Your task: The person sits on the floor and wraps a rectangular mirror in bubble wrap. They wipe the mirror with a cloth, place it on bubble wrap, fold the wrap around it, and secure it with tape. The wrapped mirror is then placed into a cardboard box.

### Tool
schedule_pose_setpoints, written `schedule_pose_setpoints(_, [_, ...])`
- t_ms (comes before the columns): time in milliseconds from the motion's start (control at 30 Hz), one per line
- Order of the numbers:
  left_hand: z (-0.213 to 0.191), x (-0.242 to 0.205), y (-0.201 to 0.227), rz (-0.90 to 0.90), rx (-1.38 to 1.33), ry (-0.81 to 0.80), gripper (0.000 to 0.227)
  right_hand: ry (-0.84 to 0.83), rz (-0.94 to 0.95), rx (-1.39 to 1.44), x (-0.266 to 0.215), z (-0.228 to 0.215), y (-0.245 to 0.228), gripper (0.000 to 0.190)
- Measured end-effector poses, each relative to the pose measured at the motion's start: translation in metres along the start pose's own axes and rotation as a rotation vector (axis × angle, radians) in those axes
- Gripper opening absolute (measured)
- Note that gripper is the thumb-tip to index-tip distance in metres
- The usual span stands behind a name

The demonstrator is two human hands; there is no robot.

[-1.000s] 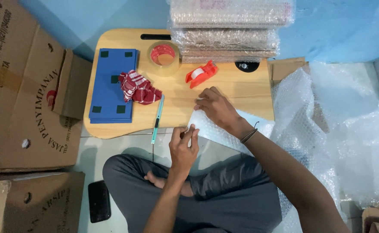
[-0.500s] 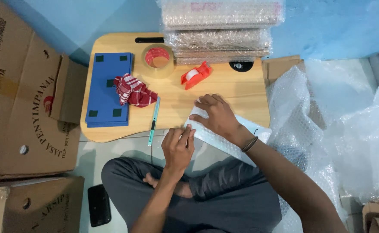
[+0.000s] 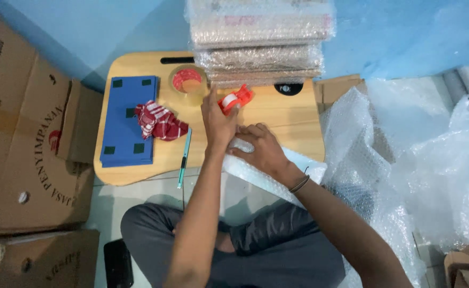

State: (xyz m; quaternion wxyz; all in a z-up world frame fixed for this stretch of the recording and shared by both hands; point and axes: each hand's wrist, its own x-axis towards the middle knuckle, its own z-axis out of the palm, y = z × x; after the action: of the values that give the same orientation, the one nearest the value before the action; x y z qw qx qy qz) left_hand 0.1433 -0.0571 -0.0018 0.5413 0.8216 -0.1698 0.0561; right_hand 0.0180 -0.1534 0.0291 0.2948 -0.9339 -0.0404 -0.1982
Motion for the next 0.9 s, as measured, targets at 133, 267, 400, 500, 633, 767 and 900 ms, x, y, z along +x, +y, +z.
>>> schedule_pose_setpoints(133, [0.013, -0.009, -0.006, 0.024, 0.039, 0.084, 0.054, -0.010, 0.026, -0.013, 0.002, 0.003, 0.004, 0.040])
schedule_pose_setpoints(267, [0.013, -0.011, 0.001, 0.103, -0.052, 0.198, 0.052, 0.008, 0.039, 0.047, 0.005, -0.006, -0.003, 0.039])
schedule_pose_setpoints(400, [0.014, -0.009, -0.001, 0.144, -0.162, 0.183, 0.051, 0.023, 0.061, 0.137, 0.003, -0.004, 0.008, 0.038])
schedule_pose_setpoints(500, [0.020, -0.010, -0.010, 0.147, -0.159, 0.179, 0.054, 0.042, 0.021, 0.234, 0.005, -0.016, 0.006, 0.024])
schedule_pose_setpoints(633, [0.022, -0.013, -0.011, 0.223, -0.011, 0.105, 0.048, 0.078, 0.160, 0.354, 0.007, -0.017, 0.014, 0.016])
schedule_pose_setpoints(767, [0.022, -0.016, -0.006, 0.328, 0.078, 0.083, 0.053, 0.217, 0.268, 0.263, 0.007, -0.008, 0.048, 0.013])
schedule_pose_setpoints(900, [0.025, -0.015, -0.006, 0.358, 0.121, 0.103, 0.049, 0.323, 0.050, -0.049, 0.059, -0.041, 0.055, 0.009])
